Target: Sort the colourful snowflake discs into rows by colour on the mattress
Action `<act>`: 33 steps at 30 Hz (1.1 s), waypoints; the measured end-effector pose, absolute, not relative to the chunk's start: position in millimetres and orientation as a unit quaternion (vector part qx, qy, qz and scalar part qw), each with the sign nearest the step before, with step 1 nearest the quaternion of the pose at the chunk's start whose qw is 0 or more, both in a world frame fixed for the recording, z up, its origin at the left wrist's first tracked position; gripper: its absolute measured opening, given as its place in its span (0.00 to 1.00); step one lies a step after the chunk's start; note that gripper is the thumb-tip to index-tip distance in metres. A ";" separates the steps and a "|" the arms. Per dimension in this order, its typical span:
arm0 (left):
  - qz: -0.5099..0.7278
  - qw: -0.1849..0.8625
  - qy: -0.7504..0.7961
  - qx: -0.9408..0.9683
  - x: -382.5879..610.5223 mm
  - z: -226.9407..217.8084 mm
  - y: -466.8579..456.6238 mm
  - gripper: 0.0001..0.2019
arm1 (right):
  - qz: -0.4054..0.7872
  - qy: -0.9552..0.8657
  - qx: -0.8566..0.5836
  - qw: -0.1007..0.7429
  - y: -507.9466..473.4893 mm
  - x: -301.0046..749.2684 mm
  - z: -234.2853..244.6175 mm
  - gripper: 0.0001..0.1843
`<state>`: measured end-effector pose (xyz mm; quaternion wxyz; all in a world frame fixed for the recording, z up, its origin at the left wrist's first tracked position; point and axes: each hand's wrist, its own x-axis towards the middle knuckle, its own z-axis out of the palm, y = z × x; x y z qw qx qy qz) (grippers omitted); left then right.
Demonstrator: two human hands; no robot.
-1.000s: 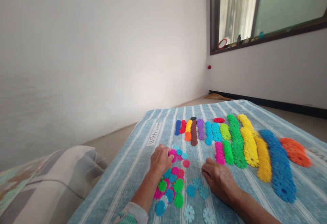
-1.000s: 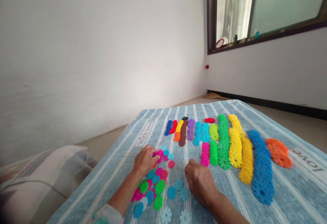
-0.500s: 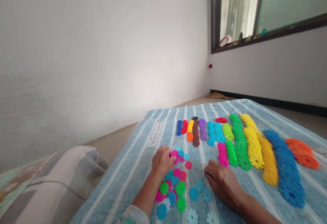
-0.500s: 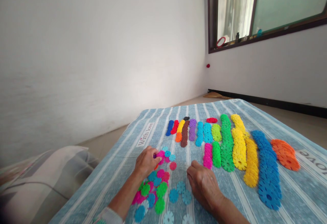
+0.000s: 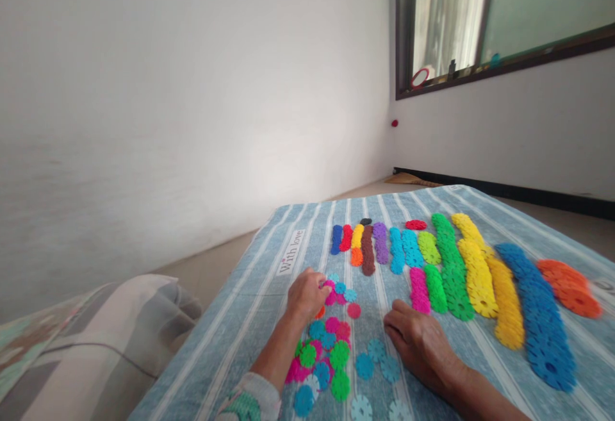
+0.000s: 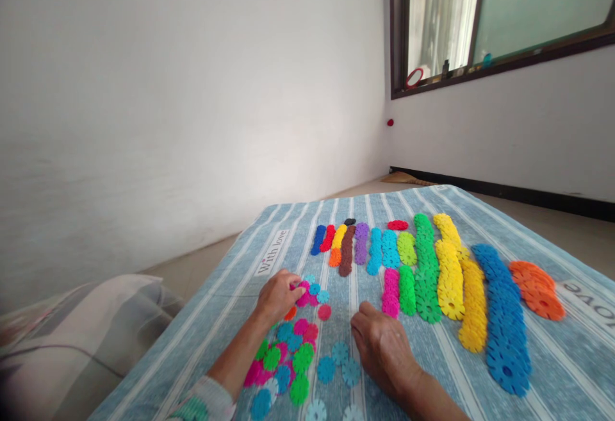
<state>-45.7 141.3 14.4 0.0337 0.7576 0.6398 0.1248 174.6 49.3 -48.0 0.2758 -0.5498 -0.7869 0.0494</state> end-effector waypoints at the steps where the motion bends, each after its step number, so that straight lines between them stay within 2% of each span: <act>1: 0.121 0.035 0.638 0.760 -45.8 14.5 142.3 0.07 | 0.049 -0.786 -0.551 0.276 49.1 174.6 -47.9 0.13; 13: 0.108 0.060 0.628 0.768 -44.9 15.7 146.2 0.06 | 0.045 -0.784 -0.555 0.275 48.6 174.8 -47.3 0.13; 33: 0.153 0.097 0.630 0.755 -45.1 10.2 152.0 0.05 | 0.039 -0.780 -0.564 0.269 45.7 173.3 -33.6 0.11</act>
